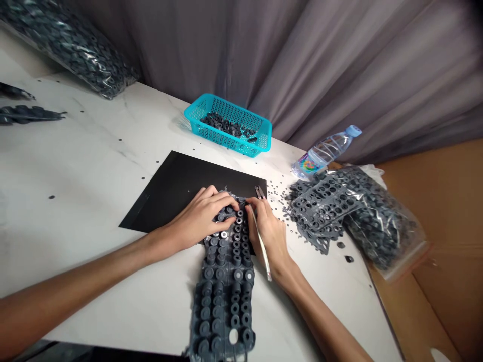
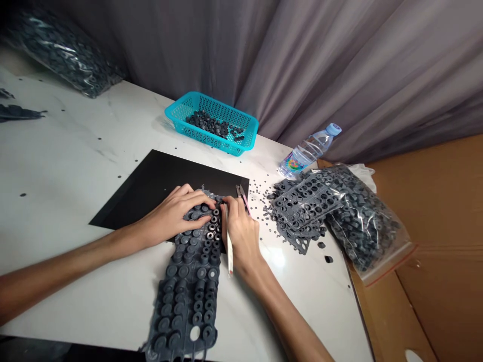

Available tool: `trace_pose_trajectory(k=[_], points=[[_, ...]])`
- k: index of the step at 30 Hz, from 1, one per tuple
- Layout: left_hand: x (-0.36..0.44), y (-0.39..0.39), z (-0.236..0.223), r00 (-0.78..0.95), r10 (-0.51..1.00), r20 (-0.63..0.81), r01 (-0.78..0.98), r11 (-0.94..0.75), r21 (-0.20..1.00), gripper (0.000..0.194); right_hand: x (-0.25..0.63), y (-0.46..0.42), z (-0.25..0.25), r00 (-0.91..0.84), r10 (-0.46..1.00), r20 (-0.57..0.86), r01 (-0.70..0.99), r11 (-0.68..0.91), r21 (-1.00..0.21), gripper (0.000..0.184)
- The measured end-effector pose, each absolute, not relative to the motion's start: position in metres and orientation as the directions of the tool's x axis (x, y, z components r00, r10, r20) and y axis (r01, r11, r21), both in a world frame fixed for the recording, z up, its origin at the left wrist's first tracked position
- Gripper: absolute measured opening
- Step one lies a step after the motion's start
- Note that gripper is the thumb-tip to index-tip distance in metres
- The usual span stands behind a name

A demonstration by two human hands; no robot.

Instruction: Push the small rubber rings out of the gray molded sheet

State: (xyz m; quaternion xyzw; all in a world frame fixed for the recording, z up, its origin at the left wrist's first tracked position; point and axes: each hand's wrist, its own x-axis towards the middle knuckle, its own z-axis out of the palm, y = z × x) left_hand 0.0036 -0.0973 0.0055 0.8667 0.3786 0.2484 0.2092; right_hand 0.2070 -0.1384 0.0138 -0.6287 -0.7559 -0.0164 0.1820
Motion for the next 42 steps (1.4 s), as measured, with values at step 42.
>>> trace_pose_trajectory(k=[42], points=[[0.002, -0.095, 0.006, 0.612, 0.77, 0.181, 0.54, -0.574, 0.615, 0.044, 0.223, -0.128, 0.033, -0.279, 0.941, 0.193, 0.828, 0.337, -0.447, 0.019]])
